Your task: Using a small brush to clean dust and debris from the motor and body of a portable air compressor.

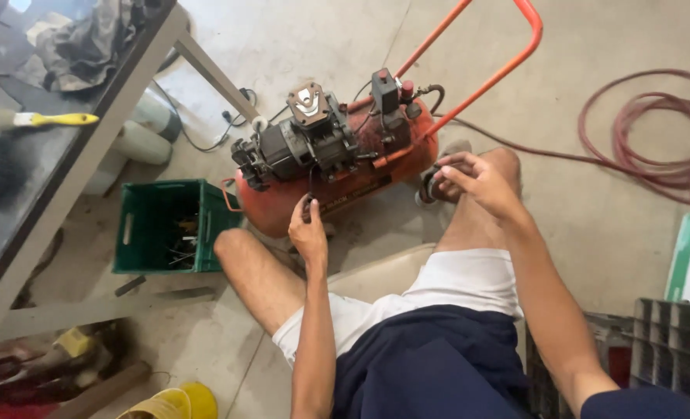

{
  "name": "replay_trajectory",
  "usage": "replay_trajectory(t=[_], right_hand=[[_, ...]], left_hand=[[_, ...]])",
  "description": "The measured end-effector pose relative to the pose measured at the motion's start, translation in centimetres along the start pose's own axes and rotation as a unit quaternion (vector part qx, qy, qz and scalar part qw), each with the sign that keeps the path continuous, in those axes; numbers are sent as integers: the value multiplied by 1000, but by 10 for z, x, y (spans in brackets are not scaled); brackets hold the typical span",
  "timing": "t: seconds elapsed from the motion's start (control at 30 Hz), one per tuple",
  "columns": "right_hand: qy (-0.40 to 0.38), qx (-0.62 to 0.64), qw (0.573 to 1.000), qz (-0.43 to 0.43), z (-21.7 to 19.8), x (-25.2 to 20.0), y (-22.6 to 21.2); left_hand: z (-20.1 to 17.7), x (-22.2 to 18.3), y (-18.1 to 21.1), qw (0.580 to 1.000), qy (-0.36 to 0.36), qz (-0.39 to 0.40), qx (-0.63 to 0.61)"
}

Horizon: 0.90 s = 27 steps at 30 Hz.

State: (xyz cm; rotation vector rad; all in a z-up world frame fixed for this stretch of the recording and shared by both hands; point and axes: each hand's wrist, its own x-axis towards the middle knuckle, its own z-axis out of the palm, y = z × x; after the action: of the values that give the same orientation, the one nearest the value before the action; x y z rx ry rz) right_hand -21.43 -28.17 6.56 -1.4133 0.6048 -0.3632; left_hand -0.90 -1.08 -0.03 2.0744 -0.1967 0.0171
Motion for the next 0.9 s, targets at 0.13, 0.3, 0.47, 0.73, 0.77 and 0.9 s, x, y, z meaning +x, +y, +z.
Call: replay_trajectory(t=[0.13,0.3,0.47,0.73,0.77,0.9], right_hand=[[27,114,983,138,7,74,54],[41,261,911,316,31,155,130],[49,219,919,324,65,190,149],[100,148,930,320,109,242,256],[121,152,933,303,110,245,267],[148,189,937,253,112,260,279]], left_hand=[[-5,-2,-7,995,24,63,71],[-5,4,-20,991,31,72,108],[-11,8,-12,992,37,74,97],[-8,19,-6,993,18,95,69],[-7,19,-3,994,21,86,62],[-2,22,-3,994,23,91,52]])
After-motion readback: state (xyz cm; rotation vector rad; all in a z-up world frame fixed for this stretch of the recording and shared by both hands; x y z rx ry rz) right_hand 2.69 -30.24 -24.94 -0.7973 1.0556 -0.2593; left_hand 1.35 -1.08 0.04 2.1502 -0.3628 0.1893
